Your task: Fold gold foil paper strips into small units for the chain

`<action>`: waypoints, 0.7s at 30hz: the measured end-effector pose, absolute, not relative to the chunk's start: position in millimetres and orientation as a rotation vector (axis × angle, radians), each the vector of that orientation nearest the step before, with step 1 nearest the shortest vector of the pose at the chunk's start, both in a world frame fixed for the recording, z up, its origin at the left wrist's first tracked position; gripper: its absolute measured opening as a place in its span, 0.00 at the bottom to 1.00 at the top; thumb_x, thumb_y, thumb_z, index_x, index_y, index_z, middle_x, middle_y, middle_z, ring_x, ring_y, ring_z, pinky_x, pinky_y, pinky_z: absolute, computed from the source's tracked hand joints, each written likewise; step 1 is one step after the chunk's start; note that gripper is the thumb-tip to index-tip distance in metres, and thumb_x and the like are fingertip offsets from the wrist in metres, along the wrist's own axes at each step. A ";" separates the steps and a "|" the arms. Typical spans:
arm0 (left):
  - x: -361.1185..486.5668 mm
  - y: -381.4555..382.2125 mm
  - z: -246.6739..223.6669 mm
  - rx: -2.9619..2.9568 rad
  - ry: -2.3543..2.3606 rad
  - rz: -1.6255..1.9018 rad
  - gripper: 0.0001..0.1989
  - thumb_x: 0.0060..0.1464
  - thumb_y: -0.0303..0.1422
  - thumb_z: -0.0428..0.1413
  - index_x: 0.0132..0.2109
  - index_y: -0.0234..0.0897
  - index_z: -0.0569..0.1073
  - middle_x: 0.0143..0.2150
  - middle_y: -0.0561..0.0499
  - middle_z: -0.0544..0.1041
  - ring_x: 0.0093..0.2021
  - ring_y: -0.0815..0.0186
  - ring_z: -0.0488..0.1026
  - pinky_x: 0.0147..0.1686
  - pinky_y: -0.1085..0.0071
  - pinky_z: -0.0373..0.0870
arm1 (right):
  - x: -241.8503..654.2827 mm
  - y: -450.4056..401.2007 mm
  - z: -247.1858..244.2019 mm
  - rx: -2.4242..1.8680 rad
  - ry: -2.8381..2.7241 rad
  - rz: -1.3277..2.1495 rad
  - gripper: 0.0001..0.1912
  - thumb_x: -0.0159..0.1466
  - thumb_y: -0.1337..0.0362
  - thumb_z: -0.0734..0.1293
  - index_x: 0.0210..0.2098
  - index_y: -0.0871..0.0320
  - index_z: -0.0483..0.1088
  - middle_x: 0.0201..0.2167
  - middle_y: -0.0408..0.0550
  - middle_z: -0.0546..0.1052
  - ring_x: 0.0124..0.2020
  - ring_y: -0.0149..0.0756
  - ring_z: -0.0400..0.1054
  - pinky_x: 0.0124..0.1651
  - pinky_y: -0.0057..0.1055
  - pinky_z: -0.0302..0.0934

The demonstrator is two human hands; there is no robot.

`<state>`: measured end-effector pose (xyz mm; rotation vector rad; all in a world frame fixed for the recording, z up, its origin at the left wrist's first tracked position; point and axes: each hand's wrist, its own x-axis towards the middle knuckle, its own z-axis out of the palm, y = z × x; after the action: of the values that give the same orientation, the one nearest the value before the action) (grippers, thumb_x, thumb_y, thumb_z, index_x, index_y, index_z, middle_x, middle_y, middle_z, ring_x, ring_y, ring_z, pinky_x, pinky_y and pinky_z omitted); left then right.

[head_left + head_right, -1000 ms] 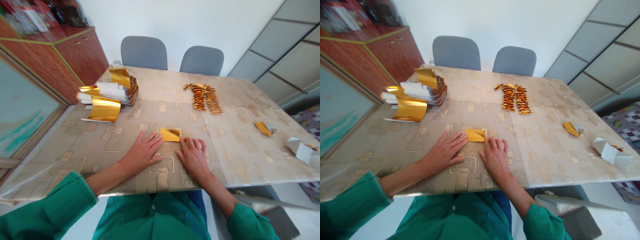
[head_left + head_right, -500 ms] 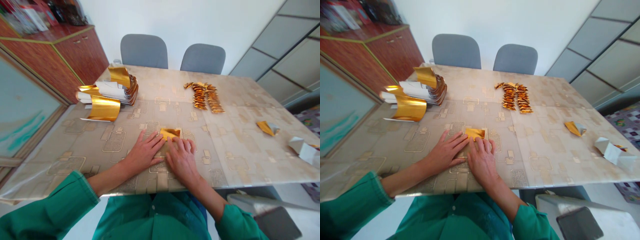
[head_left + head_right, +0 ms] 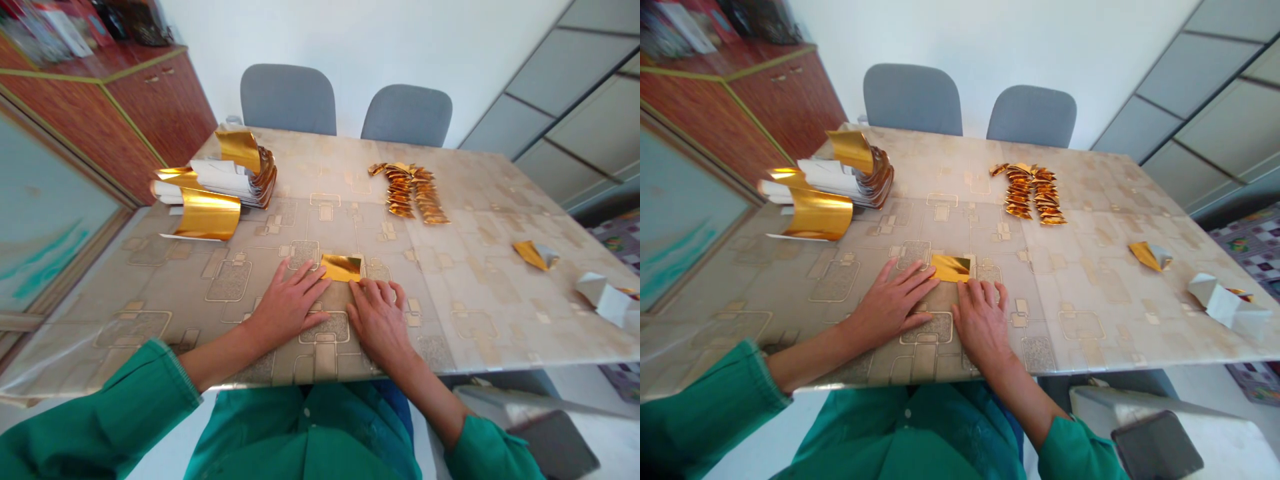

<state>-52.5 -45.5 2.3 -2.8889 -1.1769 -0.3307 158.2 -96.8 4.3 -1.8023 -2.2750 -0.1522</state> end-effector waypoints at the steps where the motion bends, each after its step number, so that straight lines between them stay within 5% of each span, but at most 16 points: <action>1: -53.6 -45.6 1.9 -2.890 -1.180 -0.331 0.28 0.63 0.50 0.53 0.63 0.40 0.68 0.66 0.43 0.67 0.68 0.49 0.59 0.67 0.40 0.44 | 160.5 -97.2 4.6 -1.812 -2.272 -0.155 0.17 0.69 0.62 0.61 0.56 0.58 0.69 0.51 0.53 0.75 0.52 0.46 0.62 0.62 0.48 0.42; 12: -63.4 -40.5 -0.6 -2.916 -1.132 -0.372 0.24 0.66 0.45 0.51 0.62 0.38 0.69 0.67 0.43 0.66 0.69 0.51 0.58 0.69 0.42 0.41 | 174.0 -89.1 7.5 -1.739 -2.228 -0.120 0.13 0.69 0.63 0.62 0.49 0.58 0.74 0.45 0.52 0.77 0.48 0.44 0.65 0.59 0.46 0.48; 16: -59.6 -37.1 -0.6 -2.944 -1.066 -0.395 0.23 0.66 0.43 0.52 0.61 0.35 0.70 0.65 0.42 0.68 0.68 0.52 0.59 0.70 0.45 0.39 | 180.8 -55.9 19.3 -1.624 -2.164 0.030 0.12 0.70 0.64 0.60 0.48 0.57 0.74 0.43 0.51 0.77 0.44 0.41 0.67 0.48 0.38 0.57; 21: -55.5 -38.4 0.8 -2.936 -1.082 -0.434 0.22 0.65 0.42 0.52 0.60 0.34 0.70 0.59 0.41 0.73 0.65 0.53 0.64 0.69 0.46 0.40 | 164.2 -26.9 19.8 -1.489 -2.321 0.178 0.08 0.69 0.65 0.63 0.37 0.55 0.74 0.35 0.46 0.76 0.39 0.35 0.67 0.41 0.31 0.56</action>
<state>-55.5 -38.4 0.8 -2.9360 -1.0824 -0.4336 164.2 -26.9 19.8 -1.4887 -2.3205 0.1781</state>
